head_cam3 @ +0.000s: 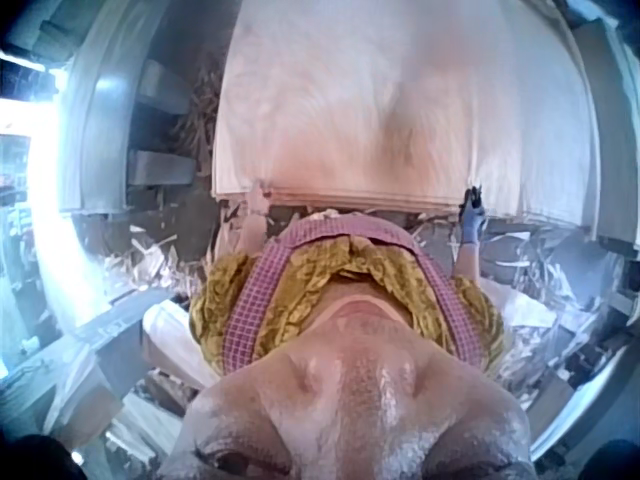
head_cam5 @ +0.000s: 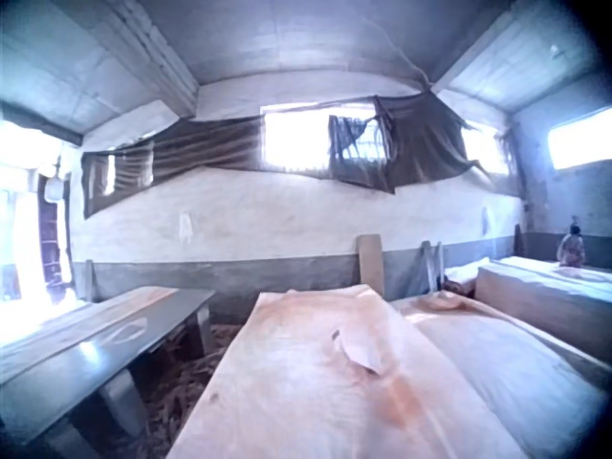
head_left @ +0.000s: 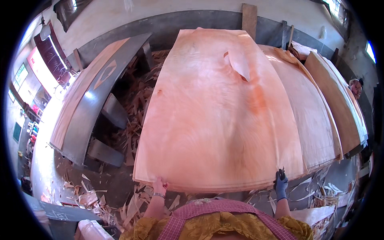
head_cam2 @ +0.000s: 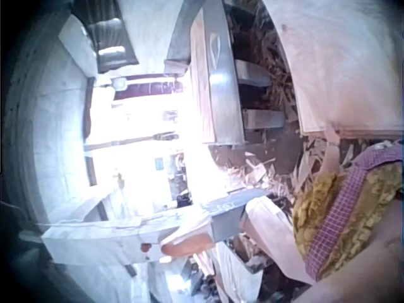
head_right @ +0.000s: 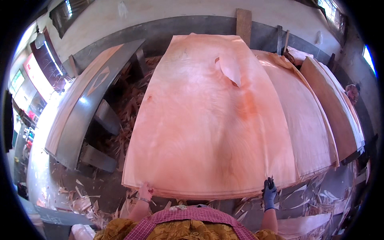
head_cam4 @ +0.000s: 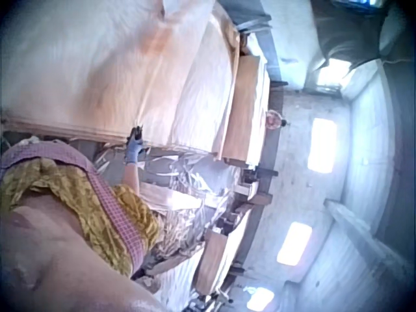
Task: The person trims, tapes, and layers thin wood veneer sheets by hand.
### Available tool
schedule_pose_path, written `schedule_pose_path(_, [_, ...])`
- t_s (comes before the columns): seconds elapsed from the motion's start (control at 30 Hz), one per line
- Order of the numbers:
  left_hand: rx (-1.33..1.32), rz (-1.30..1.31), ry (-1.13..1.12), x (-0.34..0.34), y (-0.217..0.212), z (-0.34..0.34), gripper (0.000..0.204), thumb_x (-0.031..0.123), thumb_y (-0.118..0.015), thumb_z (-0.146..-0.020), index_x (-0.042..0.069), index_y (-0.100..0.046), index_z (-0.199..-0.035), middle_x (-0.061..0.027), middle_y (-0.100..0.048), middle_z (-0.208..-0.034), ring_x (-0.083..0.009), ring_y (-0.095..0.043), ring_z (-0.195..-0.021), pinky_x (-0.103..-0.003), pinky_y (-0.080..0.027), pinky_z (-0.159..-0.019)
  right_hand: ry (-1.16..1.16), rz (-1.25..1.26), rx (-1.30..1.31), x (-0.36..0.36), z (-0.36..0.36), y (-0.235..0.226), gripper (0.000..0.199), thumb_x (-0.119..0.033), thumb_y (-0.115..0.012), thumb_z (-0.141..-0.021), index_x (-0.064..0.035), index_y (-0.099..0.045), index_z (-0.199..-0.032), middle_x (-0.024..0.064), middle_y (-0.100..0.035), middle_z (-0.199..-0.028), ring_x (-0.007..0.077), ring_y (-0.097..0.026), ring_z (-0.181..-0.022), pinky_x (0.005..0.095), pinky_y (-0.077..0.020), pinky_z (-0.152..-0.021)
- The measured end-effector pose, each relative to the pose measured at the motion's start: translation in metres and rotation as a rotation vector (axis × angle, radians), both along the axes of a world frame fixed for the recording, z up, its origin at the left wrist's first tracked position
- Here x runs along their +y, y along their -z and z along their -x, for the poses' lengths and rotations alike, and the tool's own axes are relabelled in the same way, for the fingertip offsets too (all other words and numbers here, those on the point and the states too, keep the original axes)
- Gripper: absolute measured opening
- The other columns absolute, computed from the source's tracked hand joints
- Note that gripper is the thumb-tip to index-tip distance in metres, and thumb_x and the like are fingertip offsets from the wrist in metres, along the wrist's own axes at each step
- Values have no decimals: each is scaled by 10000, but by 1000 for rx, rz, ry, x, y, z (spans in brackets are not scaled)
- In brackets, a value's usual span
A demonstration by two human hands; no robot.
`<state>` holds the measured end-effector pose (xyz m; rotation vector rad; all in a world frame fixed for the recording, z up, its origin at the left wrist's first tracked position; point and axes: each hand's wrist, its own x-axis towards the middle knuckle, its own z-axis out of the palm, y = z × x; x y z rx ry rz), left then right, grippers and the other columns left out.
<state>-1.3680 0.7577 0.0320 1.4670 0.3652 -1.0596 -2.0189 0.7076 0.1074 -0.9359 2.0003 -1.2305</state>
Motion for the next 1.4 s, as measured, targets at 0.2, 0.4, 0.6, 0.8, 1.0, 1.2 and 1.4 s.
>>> schedule_pose_path(0.2, [-27, 46, -18, -7, 34, -17, 152, 238, -604, -944, 112, -520, -957, -39, -502, -754, -182, -480, -529, -333, -546, -475, -28, -44, 61, -22, 6, 37, 412, -265, -646, -946, -47, -596, -1293, 24, -686, -843, 79, -515, -489, 246, -408, -422])
schedule_pose_path(0.4, [-24, 37, -31, -13, 40, 0, 165, 262, -618, -934, 148, -527, -858, -1, -491, -673, -157, -468, -487, -313, -497, -434, -78, -164, 256, -19, 14, 49, 471, -298, -618, -961, -20, -553, -1335, 69, -692, -1116, 92, -560, -572, 270, -470, -499])
schedule_pose_path(0.6, [-69, 23, -52, -4, 49, -14, 227, 297, -608, -943, 200, -521, -758, 55, -443, -553, -109, -402, -427, -256, -360, -391, -185, -173, 290, -16, 4, 53, 475, -313, -537, -999, -85, -478, -1412, 117, -671, -1190, 183, -640, -707, 338, -519, -701])
schedule_pose_path(0.8, [-211, 52, -198, 15, 42, -4, 163, 255, -634, -918, 143, -558, -828, 12, -538, -675, -122, -516, -554, -270, -399, -442, -303, -196, 688, -8, 40, 91, 462, -296, -483, -1015, -128, -442, -1443, 126, -541, -1395, 307, -591, -1196, 383, -487, -929])
schedule_pose_path(1.0, [-259, -14, -270, 10, 38, -1, 172, 182, -690, -881, 112, -554, -805, 2, -574, -694, -112, -542, -555, -240, -454, -458, -253, -322, 347, -7, 25, 99, 487, -281, -502, -1017, -124, -410, -1468, 147, -560, -1379, 270, -589, -1190, 361, -468, -958])
schedule_pose_path(1.2, [-185, -126, -250, 13, 62, -19, 169, 122, -734, -837, 83, -572, -857, -15, -593, -738, -130, -562, -581, -244, -494, -502, -245, -302, 419, -1, 34, 108, 486, -289, -498, -1025, -179, -393, -1487, 116, -577, -1334, 205, -603, -1059, 319, -538, -756])
schedule_pose_path(1.4, [-196, -211, -219, 7, 74, -26, 181, 136, -725, -829, 55, -567, -865, -46, -599, -770, -158, -566, -578, -280, -491, -495, -241, -265, 327, -1, 35, 111, 488, -271, -495, -1026, -127, -397, -1481, 138, -516, -1424, 217, -590, -1101, 316, -493, -880])
